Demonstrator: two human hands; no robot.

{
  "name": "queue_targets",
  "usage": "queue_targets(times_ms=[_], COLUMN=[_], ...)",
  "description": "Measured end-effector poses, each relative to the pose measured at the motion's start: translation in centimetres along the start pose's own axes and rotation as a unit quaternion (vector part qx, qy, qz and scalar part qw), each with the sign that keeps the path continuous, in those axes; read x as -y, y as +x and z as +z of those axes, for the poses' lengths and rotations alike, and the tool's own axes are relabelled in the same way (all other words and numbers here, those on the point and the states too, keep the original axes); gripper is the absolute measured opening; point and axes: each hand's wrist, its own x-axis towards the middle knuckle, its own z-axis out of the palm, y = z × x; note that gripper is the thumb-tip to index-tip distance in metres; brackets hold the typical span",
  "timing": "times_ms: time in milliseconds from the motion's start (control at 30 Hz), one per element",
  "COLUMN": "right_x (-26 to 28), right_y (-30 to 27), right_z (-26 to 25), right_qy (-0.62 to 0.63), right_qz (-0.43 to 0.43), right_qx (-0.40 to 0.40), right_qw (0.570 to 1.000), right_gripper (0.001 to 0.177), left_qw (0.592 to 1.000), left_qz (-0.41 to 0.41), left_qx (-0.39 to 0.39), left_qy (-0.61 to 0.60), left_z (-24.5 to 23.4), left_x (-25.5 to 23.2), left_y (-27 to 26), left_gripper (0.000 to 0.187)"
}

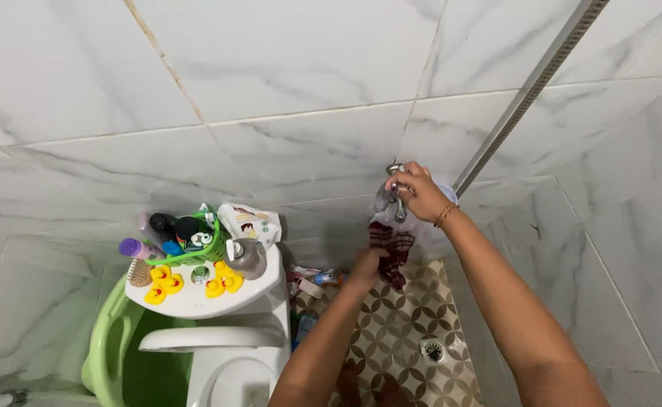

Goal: Cleaning a bathroom door and toilet with a cloth and then rinsing the cloth under a faucet

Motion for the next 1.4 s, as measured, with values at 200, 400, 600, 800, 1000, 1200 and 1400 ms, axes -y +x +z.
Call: queue_targets(times_ms=[200, 400, 600, 800, 1000, 1200, 1400], right_x=[8.0, 4.4, -0.6, -4.7, 5.3, 1.8, 5.9], right_y=[-6.1, -14.9, -15.5, -16.7, -13.8, -13.6, -12.7], right_z=[0.8, 10.0, 12.8, 14.8, 7.8, 13.8, 13.3], right_qy=[-0.038, 0.258, 0.381, 0.255, 0.550, 0.696, 0.590], right_qz=[-0.031, 0.364, 0.537, 0.540, 0.528, 0.516, 0.566], right_qx=[-0.220, -0.278, -0.078, -0.091, -0.137, -0.179, -0.123], right_qw=[0.974, 0.850, 0.748, 0.797, 0.633, 0.465, 0.562], right_gripper=[0.040, 0.057, 0.066, 0.039, 0.075, 0.054, 0.057], left_qw=[0.996, 0.972, 0.974, 0.968, 0.942, 0.958, 0.965], left_qz=[0.009, -0.009, -0.029, 0.071, 0.103, 0.085, 0.035], left_qx=[-0.088, -0.076, -0.083, -0.196, -0.296, -0.272, -0.259], left_qy=[0.023, -0.222, -0.209, -0.137, -0.123, -0.002, -0.037], left_z=[-5.0, 1.2, -3.7, -6.0, -8.7, -5.6, -5.7], left_x=[6.7, 0.4, 6.3, 4.3, 5.8, 7.1, 7.9], left_y=[6.3, -4.0, 0.1, 0.5, -0.4, 1.0, 2.5], left_gripper=[0.061, 0.049, 0.054, 0.033, 0.035, 0.043, 0.034])
